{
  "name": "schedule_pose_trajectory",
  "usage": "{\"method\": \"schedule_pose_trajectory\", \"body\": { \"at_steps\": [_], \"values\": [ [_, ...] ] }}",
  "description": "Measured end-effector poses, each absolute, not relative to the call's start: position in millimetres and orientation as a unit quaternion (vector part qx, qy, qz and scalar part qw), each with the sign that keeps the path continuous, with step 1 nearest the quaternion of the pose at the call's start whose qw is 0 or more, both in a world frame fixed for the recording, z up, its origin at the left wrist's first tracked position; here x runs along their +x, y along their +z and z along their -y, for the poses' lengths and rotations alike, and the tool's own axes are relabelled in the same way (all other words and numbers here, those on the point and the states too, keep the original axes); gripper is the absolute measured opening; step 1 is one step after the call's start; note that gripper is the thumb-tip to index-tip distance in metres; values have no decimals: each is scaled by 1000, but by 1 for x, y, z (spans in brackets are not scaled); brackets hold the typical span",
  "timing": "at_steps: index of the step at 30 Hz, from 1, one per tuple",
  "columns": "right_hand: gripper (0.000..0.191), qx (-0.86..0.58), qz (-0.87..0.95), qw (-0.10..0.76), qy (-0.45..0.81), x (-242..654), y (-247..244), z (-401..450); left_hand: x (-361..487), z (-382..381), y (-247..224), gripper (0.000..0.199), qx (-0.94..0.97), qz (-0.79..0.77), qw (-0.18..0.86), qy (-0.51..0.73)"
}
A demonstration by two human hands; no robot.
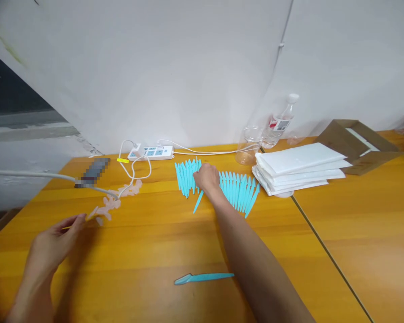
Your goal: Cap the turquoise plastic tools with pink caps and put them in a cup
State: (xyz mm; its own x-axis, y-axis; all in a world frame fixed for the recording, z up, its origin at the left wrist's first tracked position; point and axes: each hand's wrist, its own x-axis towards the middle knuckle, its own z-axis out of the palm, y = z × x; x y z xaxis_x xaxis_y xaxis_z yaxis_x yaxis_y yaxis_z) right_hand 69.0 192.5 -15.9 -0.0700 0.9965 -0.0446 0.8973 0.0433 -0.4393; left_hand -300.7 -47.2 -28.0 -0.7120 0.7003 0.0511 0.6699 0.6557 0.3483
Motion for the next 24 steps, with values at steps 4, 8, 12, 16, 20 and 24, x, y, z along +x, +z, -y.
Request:
{"method": "schedule_pose_trajectory", "body": {
  "at_steps": [4, 8, 12, 16, 20, 24],
  "values": [
    [18, -593, 745, 236, 195, 76, 4, -160, -316, 54, -41, 38, 486, -865, 48, 118],
    [12, -470, 800, 267, 260, 102, -3, -111, -302, 54, -43, 36, 563, -821, 7, 94],
    [7, -404, 827, 293, 259, 132, -28, -74, -261, 47, -38, 34, 590, -786, 64, 174],
    [3, -390, 833, 302, 251, 148, -47, -64, -178, 19, -30, 43, 550, -702, 330, 309],
    [3, -383, 839, 317, 221, 153, -51, -66, -110, -13, -25, 40, 555, -610, 452, 339],
    [3, -377, 844, 321, 209, 155, -51, -67, -92, -22, -31, 37, 547, -596, 469, 354]
  ]
}}
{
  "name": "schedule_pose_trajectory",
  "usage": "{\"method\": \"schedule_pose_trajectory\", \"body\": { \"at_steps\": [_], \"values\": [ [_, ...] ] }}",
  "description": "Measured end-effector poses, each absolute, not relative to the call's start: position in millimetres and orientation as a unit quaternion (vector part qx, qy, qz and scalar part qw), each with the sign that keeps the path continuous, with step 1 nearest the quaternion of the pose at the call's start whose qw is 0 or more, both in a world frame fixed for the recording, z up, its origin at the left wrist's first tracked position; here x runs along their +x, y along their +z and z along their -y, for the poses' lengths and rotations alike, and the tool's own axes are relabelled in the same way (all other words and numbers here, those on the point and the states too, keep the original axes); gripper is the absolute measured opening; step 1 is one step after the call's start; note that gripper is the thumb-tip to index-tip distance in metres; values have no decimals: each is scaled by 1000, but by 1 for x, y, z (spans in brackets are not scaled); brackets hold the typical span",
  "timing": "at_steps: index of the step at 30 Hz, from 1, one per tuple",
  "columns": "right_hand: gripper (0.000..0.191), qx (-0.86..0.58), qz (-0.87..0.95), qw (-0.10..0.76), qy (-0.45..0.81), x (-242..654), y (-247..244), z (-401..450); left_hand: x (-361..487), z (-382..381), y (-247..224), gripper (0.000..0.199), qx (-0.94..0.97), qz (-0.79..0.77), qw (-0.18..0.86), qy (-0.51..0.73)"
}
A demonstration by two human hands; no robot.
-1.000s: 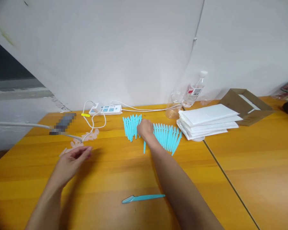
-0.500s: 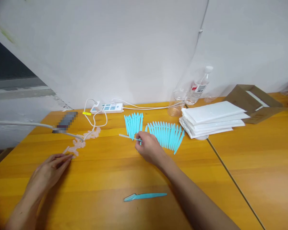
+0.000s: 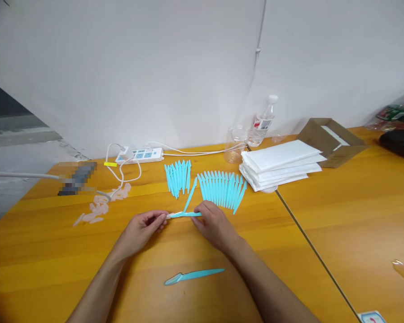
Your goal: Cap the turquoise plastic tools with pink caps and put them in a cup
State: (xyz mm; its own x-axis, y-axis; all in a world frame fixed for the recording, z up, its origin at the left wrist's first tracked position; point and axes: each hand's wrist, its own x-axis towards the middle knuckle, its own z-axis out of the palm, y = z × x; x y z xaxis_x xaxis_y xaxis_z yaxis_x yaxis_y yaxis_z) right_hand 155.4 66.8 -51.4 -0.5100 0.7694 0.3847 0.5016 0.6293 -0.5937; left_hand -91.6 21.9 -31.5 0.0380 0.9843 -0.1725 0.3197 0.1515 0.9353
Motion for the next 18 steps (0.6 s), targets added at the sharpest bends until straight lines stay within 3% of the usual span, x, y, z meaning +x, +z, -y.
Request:
{"method": "schedule_pose_trajectory", "body": {
  "at_steps": [8, 13, 18],
  "values": [
    [7, -381, 844, 308, 219, 148, -51, -58, -72, -17, -41, 38, 498, -592, 497, 393],
    [21, -574, 731, 340, 146, 176, -34, -74, -80, -17, -41, 54, 456, -581, 496, 456],
    [24, -712, 620, 322, 73, 212, -37, -103, -90, -15, -47, 51, 470, -584, 485, 450]
  ]
}}
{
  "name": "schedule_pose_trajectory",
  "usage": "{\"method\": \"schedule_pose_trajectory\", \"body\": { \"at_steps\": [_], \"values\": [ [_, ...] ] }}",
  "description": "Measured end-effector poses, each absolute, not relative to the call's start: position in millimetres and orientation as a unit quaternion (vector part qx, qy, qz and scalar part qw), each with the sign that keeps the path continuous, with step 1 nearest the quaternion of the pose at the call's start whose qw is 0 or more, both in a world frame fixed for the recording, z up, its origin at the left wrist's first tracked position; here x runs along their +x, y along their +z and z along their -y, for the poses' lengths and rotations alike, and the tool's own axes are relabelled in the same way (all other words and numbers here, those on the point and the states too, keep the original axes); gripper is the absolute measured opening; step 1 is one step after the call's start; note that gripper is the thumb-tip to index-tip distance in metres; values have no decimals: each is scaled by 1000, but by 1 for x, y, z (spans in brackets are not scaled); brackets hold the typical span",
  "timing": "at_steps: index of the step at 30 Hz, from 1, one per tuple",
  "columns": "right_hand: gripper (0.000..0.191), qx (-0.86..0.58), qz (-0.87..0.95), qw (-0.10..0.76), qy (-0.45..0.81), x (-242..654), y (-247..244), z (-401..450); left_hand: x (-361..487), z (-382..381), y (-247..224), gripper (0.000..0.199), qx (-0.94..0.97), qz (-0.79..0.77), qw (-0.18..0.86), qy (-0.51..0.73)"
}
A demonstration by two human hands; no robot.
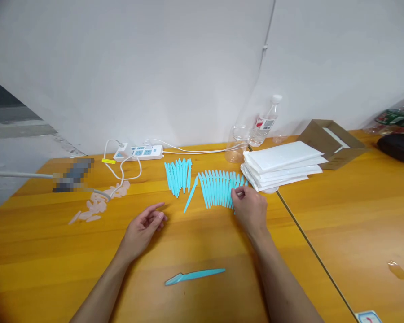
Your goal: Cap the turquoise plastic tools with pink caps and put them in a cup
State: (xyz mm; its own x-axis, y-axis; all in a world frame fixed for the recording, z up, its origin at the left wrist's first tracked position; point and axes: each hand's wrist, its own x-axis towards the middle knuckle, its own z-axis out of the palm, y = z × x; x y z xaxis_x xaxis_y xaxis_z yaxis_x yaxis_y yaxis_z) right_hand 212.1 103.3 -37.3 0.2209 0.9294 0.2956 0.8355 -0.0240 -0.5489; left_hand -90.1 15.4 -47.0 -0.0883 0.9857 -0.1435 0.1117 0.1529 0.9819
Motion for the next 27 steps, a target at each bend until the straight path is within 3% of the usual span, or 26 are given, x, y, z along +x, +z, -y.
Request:
{"method": "schedule_pose_trajectory", "body": {
  "at_steps": [7, 13, 21, 27],
  "values": [
    [23, -696, 668, 265, 12, 217, -60, -113, -91, -14, -47, 47, 483, -596, 469, 437],
    [32, -606, 740, 282, 75, 175, -43, -110, -112, -19, -49, 49, 466, -650, 400, 447],
    [31, -594, 779, 146, 137, 51, -21, -143, -163, -15, -43, 51, 432, -736, 258, 453],
    [21, -610, 761, 111, 191, 34, -29, -162, -240, 17, -19, 41, 365, -887, 97, 265]
  ]
}}
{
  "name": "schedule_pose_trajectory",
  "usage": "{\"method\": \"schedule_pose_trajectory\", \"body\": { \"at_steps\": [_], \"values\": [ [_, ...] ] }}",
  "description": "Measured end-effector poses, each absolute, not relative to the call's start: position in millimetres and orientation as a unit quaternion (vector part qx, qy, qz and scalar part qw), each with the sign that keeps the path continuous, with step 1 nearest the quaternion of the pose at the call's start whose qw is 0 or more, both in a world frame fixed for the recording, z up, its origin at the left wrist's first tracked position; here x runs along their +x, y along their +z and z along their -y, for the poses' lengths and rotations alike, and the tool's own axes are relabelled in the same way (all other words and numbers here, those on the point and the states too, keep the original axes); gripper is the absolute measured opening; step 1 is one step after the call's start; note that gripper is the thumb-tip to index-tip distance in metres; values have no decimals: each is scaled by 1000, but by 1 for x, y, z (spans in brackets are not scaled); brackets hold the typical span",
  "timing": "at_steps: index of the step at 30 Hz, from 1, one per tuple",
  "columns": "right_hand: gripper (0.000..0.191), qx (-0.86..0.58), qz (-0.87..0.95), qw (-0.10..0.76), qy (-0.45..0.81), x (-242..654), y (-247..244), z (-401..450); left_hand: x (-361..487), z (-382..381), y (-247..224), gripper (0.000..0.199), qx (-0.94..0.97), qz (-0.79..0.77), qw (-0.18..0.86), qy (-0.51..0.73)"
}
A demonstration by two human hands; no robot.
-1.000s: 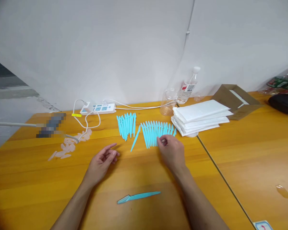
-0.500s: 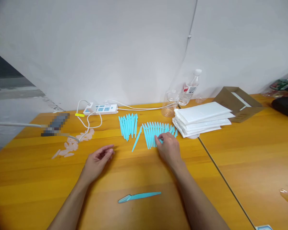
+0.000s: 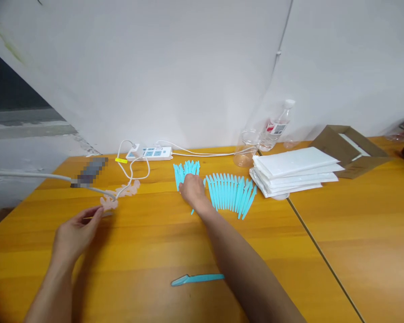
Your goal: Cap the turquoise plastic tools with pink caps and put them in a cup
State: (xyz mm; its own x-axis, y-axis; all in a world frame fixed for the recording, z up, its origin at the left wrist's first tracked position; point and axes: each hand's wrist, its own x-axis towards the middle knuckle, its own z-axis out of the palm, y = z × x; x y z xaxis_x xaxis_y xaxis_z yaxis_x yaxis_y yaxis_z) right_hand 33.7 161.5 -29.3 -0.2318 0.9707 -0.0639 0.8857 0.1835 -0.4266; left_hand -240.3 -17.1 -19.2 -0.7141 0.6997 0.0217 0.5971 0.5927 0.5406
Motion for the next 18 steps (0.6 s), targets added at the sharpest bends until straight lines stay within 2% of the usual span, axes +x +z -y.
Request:
{"method": "schedule_pose_trajectory", "body": {
  "at_steps": [3, 7, 11, 15, 18],
  "values": [
    [18, -619, 745, 122, 214, 38, -28, -168, -271, 28, -22, 38, 415, -888, 57, 189],
    [18, -617, 733, 171, 230, 52, -17, -165, -287, 32, -38, 37, 526, -834, 18, 167],
    [12, -519, 766, 272, 265, 83, -11, -137, -283, 30, -46, 34, 564, -815, -28, 131],
    [12, -408, 818, 305, 266, 122, -24, -95, -266, 26, -47, 34, 629, -766, -65, 120],
    [11, -369, 834, 322, 253, 141, -41, -75, -239, 17, -47, 33, 681, -716, -47, 148]
  ]
}}
